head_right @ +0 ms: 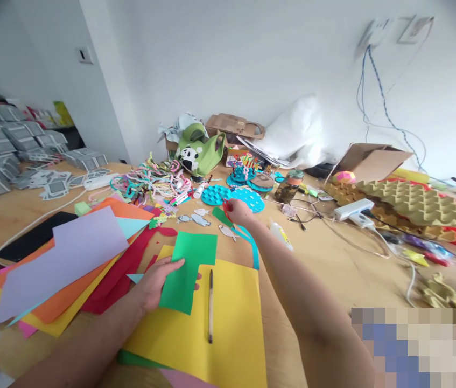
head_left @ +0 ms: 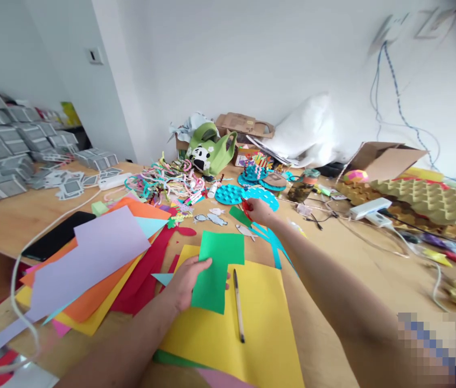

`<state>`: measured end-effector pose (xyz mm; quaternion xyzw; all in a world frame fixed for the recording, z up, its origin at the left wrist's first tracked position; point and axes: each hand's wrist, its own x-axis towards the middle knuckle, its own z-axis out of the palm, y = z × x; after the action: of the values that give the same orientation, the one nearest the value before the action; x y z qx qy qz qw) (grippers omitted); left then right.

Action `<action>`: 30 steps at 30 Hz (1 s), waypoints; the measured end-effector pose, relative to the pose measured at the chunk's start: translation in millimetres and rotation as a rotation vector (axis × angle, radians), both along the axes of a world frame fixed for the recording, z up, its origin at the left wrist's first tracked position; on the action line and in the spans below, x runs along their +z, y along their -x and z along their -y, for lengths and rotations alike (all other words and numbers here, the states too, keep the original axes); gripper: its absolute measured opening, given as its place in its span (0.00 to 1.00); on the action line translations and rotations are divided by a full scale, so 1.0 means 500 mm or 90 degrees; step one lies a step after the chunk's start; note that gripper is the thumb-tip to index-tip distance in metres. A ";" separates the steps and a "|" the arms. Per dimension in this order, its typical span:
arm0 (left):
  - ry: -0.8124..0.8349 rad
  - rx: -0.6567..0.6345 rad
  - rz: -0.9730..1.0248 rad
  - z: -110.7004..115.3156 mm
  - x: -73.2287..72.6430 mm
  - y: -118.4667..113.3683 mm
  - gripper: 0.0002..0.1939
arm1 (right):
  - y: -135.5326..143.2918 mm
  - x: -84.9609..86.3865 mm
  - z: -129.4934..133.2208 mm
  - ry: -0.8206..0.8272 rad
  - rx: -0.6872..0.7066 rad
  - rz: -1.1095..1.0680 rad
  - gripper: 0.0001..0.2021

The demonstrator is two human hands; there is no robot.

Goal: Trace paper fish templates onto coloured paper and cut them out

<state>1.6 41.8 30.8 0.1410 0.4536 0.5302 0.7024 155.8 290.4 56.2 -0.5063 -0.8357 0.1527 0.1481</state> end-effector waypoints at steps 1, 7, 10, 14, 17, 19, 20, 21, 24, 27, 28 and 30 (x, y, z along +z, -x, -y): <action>0.002 -0.005 -0.001 0.000 -0.001 0.000 0.17 | 0.005 -0.003 -0.013 0.005 0.009 0.021 0.03; 0.031 -0.012 -0.016 -0.001 0.004 -0.001 0.15 | 0.010 -0.019 -0.058 0.023 0.051 0.100 0.08; 0.036 -0.014 -0.022 0.000 0.006 -0.002 0.14 | 0.011 -0.025 -0.066 0.038 0.066 0.117 0.09; 0.042 -0.018 -0.026 0.000 0.003 -0.002 0.14 | 0.010 -0.030 -0.074 0.030 0.060 0.125 0.07; 0.040 -0.020 -0.023 -0.002 0.001 -0.002 0.16 | 0.004 -0.026 -0.079 0.015 0.044 0.115 0.05; 0.033 -0.020 -0.021 -0.002 0.003 -0.001 0.17 | -0.006 -0.018 -0.077 0.016 0.040 0.102 0.04; 0.032 -0.019 -0.022 -0.002 0.004 -0.001 0.17 | -0.012 -0.014 -0.074 0.020 0.042 0.095 0.04; 0.033 -0.018 -0.024 -0.002 0.005 0.000 0.17 | -0.020 -0.009 -0.068 0.030 0.047 0.088 0.05; 0.032 -0.014 -0.032 -0.002 0.006 0.003 0.16 | -0.048 0.000 -0.039 0.081 0.085 0.078 0.05; 0.021 0.000 -0.037 -0.002 0.004 0.005 0.15 | -0.076 -0.001 -0.001 0.133 0.131 0.090 0.03; 0.019 0.006 -0.039 -0.003 0.003 0.006 0.15 | -0.083 -0.003 0.013 0.140 0.142 0.096 0.03; 0.016 0.014 -0.042 -0.004 0.000 0.007 0.14 | -0.092 -0.008 0.038 0.142 0.153 0.112 0.02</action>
<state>-1.7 43.7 30.9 0.1448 0.4846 0.5274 0.6827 201.6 271.6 52.2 -0.4273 -0.8780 0.2159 -0.0016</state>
